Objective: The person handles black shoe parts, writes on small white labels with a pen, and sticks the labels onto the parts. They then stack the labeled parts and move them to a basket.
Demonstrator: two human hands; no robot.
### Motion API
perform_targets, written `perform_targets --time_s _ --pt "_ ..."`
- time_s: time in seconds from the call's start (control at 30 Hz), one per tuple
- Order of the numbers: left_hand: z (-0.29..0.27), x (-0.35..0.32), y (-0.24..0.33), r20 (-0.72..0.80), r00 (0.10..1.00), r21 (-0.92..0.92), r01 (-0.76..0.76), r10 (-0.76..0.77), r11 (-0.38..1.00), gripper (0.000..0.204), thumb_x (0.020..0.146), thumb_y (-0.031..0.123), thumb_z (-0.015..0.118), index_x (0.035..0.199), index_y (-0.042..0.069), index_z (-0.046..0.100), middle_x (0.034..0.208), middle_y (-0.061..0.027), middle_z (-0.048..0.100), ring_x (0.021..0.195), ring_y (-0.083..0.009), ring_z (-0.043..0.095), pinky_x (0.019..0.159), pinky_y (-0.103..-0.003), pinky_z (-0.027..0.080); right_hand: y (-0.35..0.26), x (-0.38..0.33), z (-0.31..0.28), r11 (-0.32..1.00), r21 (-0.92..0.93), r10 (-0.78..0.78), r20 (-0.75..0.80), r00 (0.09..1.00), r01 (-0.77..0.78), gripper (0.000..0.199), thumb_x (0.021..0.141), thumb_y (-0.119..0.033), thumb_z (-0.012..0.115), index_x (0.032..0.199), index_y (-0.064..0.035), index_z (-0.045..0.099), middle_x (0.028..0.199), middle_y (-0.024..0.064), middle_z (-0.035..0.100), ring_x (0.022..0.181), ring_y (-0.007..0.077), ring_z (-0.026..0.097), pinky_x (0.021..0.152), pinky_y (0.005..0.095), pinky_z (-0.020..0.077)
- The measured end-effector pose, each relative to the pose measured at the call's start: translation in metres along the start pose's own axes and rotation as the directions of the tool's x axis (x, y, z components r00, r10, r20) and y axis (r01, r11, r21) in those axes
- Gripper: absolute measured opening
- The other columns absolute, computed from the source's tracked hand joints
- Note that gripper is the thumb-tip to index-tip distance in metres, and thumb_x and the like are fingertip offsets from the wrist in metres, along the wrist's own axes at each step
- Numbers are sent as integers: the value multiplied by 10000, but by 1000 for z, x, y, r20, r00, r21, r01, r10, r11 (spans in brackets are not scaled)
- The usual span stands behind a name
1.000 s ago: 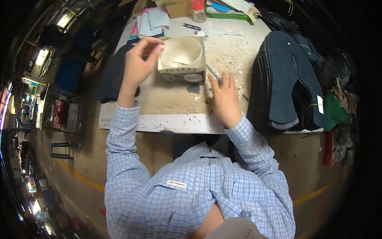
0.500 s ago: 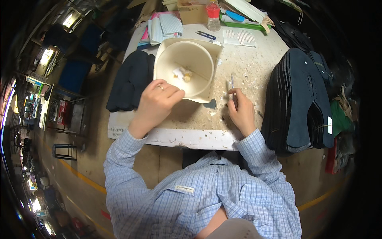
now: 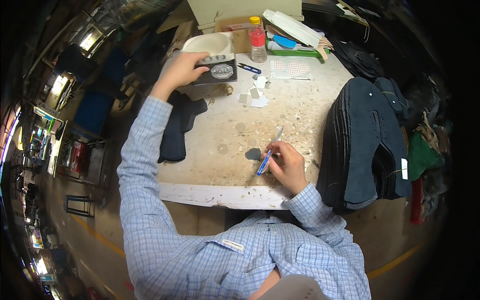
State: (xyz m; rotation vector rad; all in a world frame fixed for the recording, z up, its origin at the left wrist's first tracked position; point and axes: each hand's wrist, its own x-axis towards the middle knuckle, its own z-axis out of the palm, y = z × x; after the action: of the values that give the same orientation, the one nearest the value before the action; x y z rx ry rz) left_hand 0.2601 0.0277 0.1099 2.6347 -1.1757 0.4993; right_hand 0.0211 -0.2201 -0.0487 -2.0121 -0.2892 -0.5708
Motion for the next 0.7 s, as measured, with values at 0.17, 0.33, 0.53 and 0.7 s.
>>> perform_targets --time_s 0.17,0.33,0.53,0.7 --pt "63 41 1 117 993 194 -16 -7 981 315 757 100 717 1063 55 661 942 -165 685 910 -343 641 820 -404 501 -1 0 -2 1000 -4 8 -31 999 -8 209 788 -134 735 941 -42 626 819 101 650 734 215 659 632 309 523" --pt "99 46 16 -458 855 285 -119 245 951 265 767 42 626 1024 83 674 811 -118 662 831 -309 651 801 -412 502 -3 2 -2 1000 28 14 -47 999 -13 208 792 -134 729 952 -45 629 820 100 647 738 219 659 633 311 522" --pt "172 47 64 28 946 59 322 -324 945 436 792 450 671 824 19 729 773 -207 681 712 -359 675 657 -421 543 -2 1 0 999 32 -16 -24 1000 16 204 794 -119 720 962 -47 631 828 104 644 732 226 658 632 312 520" --pt "209 58 76 -103 873 101 486 -477 868 602 700 541 733 874 -35 714 911 -241 684 826 -336 683 719 -427 546 -2 1 -3 998 38 44 -68 997 -41 199 796 -111 721 963 -45 633 832 103 641 730 220 661 625 306 520"
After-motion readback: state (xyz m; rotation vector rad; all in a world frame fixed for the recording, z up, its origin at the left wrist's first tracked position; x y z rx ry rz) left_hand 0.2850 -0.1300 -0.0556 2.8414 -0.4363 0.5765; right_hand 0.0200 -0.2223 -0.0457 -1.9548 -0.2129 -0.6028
